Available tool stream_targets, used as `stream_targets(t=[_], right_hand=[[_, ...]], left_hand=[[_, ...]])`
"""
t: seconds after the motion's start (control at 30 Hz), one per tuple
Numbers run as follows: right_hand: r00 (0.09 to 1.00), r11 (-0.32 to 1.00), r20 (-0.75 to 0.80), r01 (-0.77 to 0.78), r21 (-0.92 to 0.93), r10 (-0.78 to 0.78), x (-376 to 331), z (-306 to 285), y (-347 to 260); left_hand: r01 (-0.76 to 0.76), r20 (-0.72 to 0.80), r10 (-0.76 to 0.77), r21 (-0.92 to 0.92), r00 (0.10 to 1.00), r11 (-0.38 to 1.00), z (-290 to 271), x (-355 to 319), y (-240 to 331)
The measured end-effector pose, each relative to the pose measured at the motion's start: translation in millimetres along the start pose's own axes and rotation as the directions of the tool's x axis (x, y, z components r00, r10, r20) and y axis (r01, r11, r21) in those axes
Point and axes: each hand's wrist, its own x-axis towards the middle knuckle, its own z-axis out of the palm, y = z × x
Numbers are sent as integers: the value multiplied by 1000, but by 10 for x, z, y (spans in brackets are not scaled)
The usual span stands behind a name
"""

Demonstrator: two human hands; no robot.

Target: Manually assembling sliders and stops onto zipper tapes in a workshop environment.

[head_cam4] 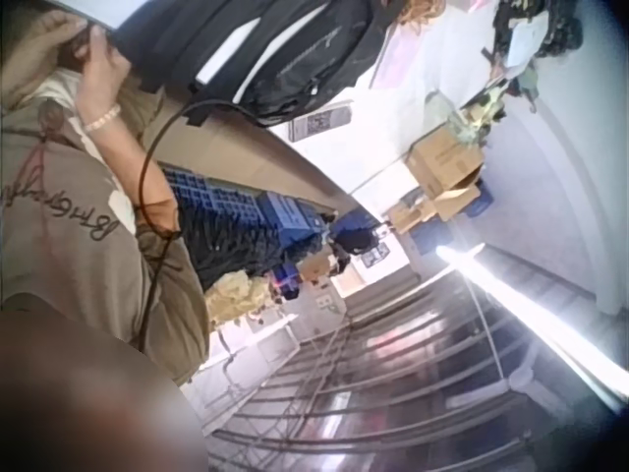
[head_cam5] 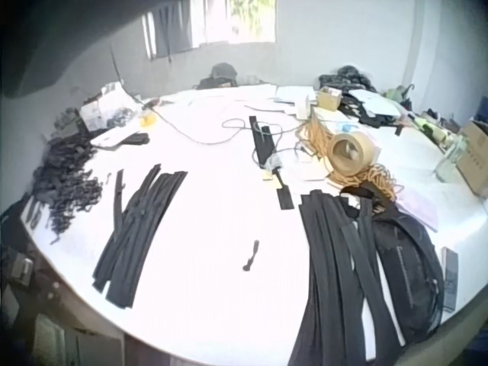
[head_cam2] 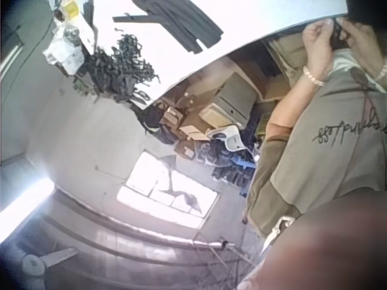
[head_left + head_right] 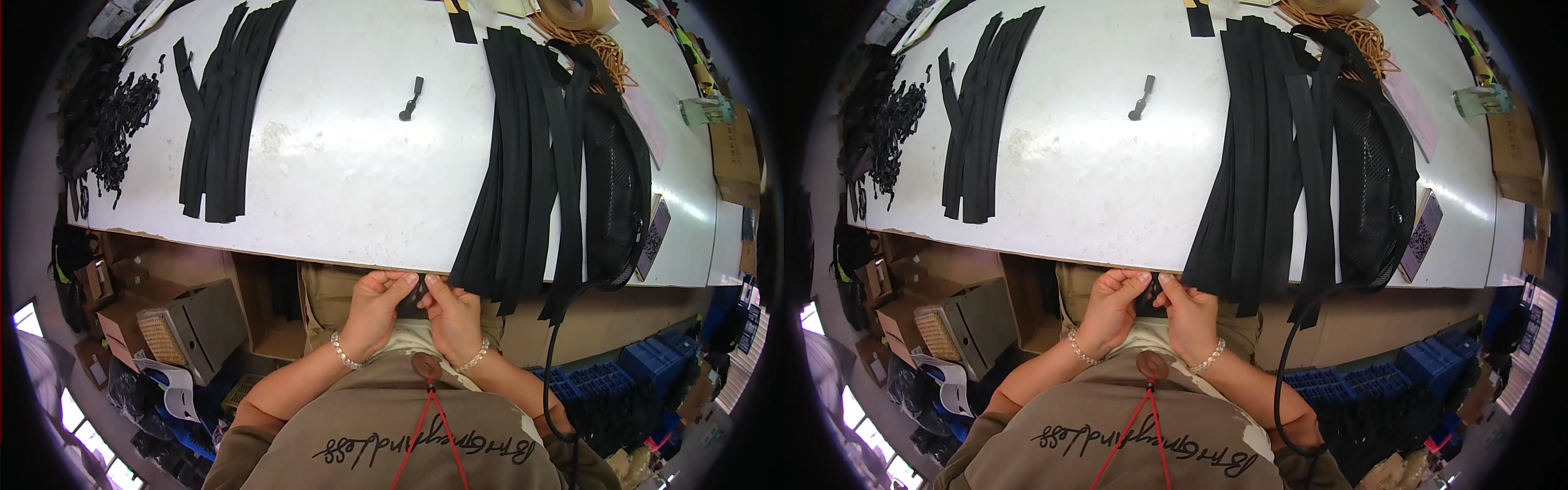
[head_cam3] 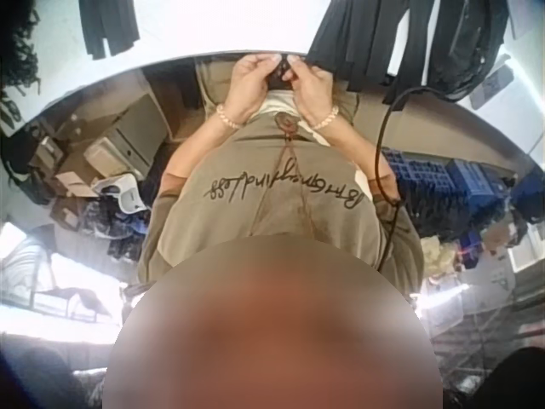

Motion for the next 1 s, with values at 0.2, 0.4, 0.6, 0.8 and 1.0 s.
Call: stream_targets(t=[0.2, 0.4, 0.6, 0.8, 1.0], right_hand=[[988, 998, 141, -64, -20, 66, 16, -88, -24], [918, 983, 395, 48, -175, 26, -296, 47, -352], [760, 809, 564, 531, -253, -322, -475, 259, -575], [495, 515, 688, 833, -202, -531, -509, 322, -686], [449, 459, 705, 867, -194, -549, -545, 339, -703]], left_hand=[[61, 57, -66, 82, 996, 995, -14, -34, 92], [-164, 202, 90, 391, 975, 905, 129, -405, 544], [-522, 382, 362, 521, 850, 675, 326, -596, 779], [-783, 591, 514, 467, 621, 411, 325, -612, 867], [-873, 666, 568, 416, 484, 256, 328, -595, 886]])
